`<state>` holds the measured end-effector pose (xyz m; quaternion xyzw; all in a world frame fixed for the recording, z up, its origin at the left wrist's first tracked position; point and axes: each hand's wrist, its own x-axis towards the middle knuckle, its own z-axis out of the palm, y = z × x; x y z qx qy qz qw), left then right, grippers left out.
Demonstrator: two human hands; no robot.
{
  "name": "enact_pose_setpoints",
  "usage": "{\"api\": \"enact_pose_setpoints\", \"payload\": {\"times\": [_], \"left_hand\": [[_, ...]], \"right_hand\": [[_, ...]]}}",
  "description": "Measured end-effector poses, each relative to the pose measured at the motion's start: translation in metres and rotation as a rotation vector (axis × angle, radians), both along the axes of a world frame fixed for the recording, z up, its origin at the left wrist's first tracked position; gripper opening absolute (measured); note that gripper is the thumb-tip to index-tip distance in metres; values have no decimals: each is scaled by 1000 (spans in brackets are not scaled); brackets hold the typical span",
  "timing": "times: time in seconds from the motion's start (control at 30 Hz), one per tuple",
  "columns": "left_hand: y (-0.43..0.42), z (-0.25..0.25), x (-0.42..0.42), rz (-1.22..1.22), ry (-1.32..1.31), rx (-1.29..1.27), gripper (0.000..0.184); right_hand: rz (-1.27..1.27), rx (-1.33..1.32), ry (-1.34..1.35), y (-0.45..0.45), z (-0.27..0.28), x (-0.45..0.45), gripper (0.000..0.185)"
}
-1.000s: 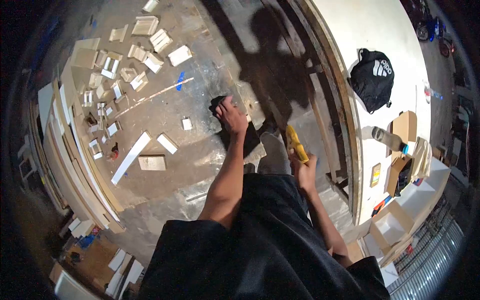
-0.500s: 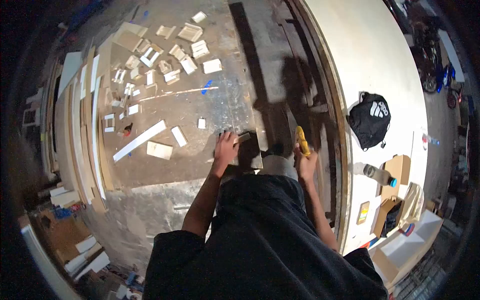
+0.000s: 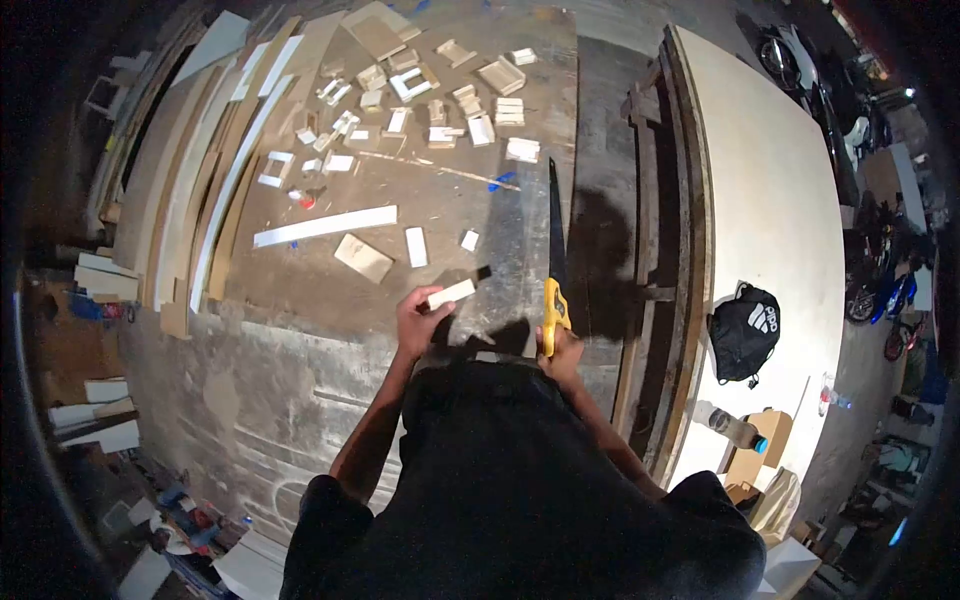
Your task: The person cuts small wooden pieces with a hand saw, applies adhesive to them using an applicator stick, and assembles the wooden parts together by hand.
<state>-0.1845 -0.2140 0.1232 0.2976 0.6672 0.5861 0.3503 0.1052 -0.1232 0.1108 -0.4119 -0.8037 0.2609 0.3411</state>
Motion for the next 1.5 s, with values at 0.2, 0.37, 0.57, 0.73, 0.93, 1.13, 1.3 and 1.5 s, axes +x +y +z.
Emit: {"api": "enact_pose_setpoints", "payload": {"times": [0.2, 0.37, 0.57, 0.73, 0.93, 1.13, 1.3, 1.5], "left_hand": [[-8, 84, -74, -59, -143, 148, 34], [-31, 128, -141, -133, -114, 258, 37], [-58, 92, -203, -44, -83, 155, 30], [-86, 88, -228, 25, -76, 60, 30], [-111, 83, -197, 121, -153, 25, 29], [-97, 45, -150, -158, -7, -114, 26], [-62, 30, -121, -305, -58, -60, 32], [9, 1, -143, -410, 490, -180, 80]], "right_hand": [[42, 72, -302, -43, -65, -38, 42], [-13, -131, -563, -63, -101, -84, 32], [-33, -121, -573, -68, -71, -120, 19], [-3, -22, -521, -59, -52, -136, 23], [105, -62, -423, -38, -13, -158, 21], [442, -1188, 273, -30, 40, -226, 33], [586, -1172, 134, -28, 41, -216, 24], [333, -1127, 295, -25, 26, -152, 21]]}}
